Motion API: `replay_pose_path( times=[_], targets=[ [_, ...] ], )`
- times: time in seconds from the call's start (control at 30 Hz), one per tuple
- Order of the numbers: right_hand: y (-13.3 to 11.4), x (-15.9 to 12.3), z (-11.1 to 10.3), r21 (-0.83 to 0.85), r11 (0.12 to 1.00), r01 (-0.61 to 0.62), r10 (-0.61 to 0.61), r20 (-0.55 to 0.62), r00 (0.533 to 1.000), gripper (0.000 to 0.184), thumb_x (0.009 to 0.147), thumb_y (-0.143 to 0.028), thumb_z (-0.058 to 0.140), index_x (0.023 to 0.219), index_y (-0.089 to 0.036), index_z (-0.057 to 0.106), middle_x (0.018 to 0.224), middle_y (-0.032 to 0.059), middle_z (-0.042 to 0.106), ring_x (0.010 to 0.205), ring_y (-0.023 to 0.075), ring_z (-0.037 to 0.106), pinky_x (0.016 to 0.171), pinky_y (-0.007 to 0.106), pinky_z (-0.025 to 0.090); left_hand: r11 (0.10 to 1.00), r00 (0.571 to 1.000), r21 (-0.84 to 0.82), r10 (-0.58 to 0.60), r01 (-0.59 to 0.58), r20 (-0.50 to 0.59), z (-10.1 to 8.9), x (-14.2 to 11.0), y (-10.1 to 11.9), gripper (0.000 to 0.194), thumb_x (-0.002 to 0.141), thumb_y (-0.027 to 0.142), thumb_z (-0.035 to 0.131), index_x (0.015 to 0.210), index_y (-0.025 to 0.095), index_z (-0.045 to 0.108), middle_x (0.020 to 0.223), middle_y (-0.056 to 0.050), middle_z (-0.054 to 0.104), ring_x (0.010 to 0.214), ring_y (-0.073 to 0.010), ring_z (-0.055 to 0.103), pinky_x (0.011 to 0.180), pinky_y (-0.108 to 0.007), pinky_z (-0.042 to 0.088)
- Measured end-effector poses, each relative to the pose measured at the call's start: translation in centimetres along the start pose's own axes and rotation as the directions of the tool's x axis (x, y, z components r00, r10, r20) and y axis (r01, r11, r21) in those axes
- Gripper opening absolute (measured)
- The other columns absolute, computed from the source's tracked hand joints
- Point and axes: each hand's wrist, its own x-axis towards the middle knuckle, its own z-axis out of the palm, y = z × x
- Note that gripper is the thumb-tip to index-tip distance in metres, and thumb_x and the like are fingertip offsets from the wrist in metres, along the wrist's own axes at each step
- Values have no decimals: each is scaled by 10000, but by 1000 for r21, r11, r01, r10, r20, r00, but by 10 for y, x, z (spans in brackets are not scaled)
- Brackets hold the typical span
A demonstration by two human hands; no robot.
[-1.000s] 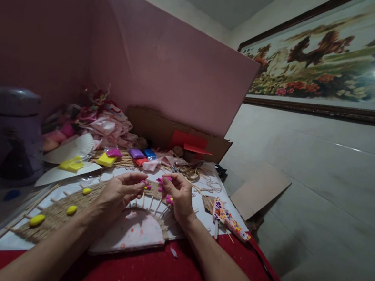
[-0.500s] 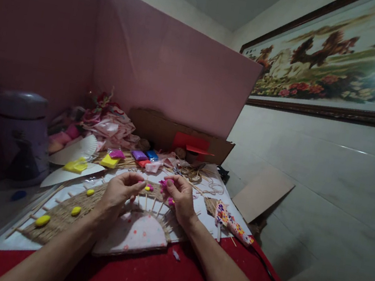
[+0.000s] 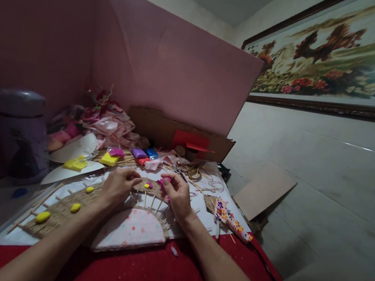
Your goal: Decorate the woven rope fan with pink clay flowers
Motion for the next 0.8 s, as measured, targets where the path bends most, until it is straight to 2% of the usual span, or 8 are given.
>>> replay_pose_path(
  times=[0.07,0.23,0.43,0.6,0.8],
  targets=[
    [3,1,1,-4,1000,9,-9,18,1000,261,723,-389,648,836,-159,595,529,-53,509,434,71,455,410,197,399,1000,1000,29,-11,10,17,-2,6,2,51,570,261,683,596,220,699,523,0,622,518,-165,536,503,-252,355],
    [6,1,1,-36,999,18,-17,21,1000,248,736,-379,630,835,-155,591,512,-54,511,418,75,453,409,206,391,989,995,141,32,-45,97,-4,18,8,77,553,165,644,573,221,692,573,-14,665,569,-176,579,556,-251,372],
    [6,3,-1,-54,998,33,-33,3,999,233,731,-361,630,837,-156,594,526,-54,511,426,74,458,413,201,397,892,973,438,11,-114,229,0,31,13,116,600,145,597,619,198,699,630,-35,683,632,-184,597,578,-254,372],
    [7,2,0,-55,998,13,-13,-8,1000,238,726,-364,628,835,-155,594,546,-50,511,440,76,467,412,198,396,855,962,498,4,-144,271,4,39,13,128,625,170,612,692,194,717,733,-45,707,722,-187,613,621,-251,386],
    [5,2,0,-65,998,18,-19,-10,1000,231,713,-363,635,818,-162,591,539,-47,517,441,82,465,413,203,393,859,961,497,-24,-121,276,8,33,9,163,668,218,597,773,193,719,811,-40,716,775,-180,628,679,-244,418]
  ],
)
